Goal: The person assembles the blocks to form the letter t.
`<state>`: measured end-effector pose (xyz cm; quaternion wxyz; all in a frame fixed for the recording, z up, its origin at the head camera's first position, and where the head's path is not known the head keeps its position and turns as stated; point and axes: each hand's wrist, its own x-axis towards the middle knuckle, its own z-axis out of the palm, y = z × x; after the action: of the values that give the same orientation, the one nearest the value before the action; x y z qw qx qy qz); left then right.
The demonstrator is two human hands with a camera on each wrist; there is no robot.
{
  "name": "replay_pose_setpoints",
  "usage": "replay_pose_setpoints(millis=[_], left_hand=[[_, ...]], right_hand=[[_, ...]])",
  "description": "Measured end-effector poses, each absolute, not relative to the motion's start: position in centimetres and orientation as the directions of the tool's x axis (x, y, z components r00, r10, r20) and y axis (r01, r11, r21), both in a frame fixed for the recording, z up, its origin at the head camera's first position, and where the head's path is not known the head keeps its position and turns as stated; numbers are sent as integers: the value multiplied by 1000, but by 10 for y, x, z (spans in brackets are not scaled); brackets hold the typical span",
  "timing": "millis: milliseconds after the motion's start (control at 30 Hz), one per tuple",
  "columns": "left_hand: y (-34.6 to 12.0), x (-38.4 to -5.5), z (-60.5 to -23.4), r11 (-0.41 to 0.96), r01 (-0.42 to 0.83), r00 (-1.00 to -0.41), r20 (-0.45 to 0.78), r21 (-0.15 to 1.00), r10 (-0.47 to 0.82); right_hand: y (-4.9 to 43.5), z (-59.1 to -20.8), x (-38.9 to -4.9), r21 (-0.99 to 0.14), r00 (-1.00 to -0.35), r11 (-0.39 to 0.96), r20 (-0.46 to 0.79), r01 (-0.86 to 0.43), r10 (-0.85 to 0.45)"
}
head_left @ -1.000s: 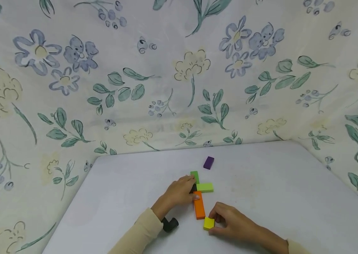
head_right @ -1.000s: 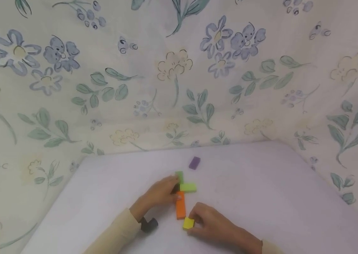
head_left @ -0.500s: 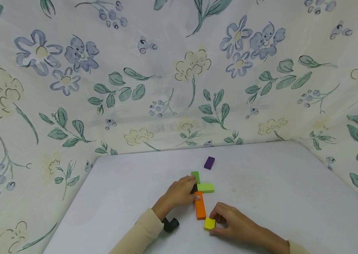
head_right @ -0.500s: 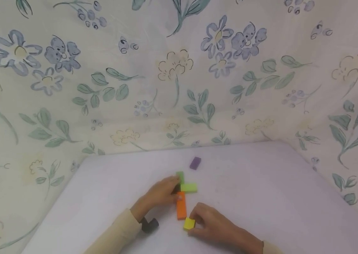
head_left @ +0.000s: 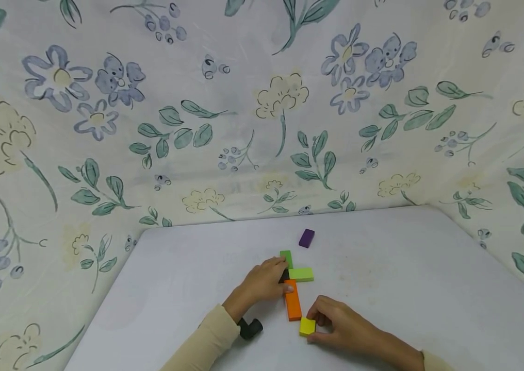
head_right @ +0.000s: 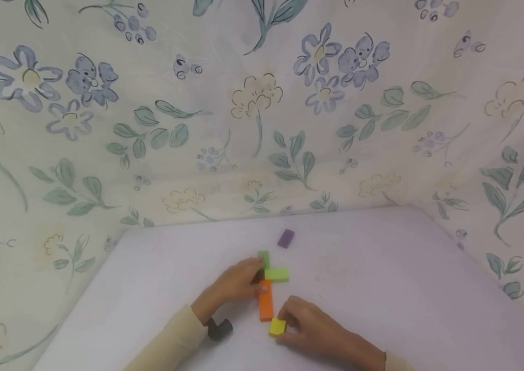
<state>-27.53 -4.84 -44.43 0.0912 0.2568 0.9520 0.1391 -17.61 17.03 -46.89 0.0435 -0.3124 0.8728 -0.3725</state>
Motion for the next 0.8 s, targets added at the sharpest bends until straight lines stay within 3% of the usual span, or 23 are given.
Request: replay_pose_setpoints(millis=[800], left_hand=[[-49, -274, -440, 828, 447, -854, -112, 339, 507]], right_hand=[[173, -471, -178, -677, -799, 528, 152, -513, -582]])
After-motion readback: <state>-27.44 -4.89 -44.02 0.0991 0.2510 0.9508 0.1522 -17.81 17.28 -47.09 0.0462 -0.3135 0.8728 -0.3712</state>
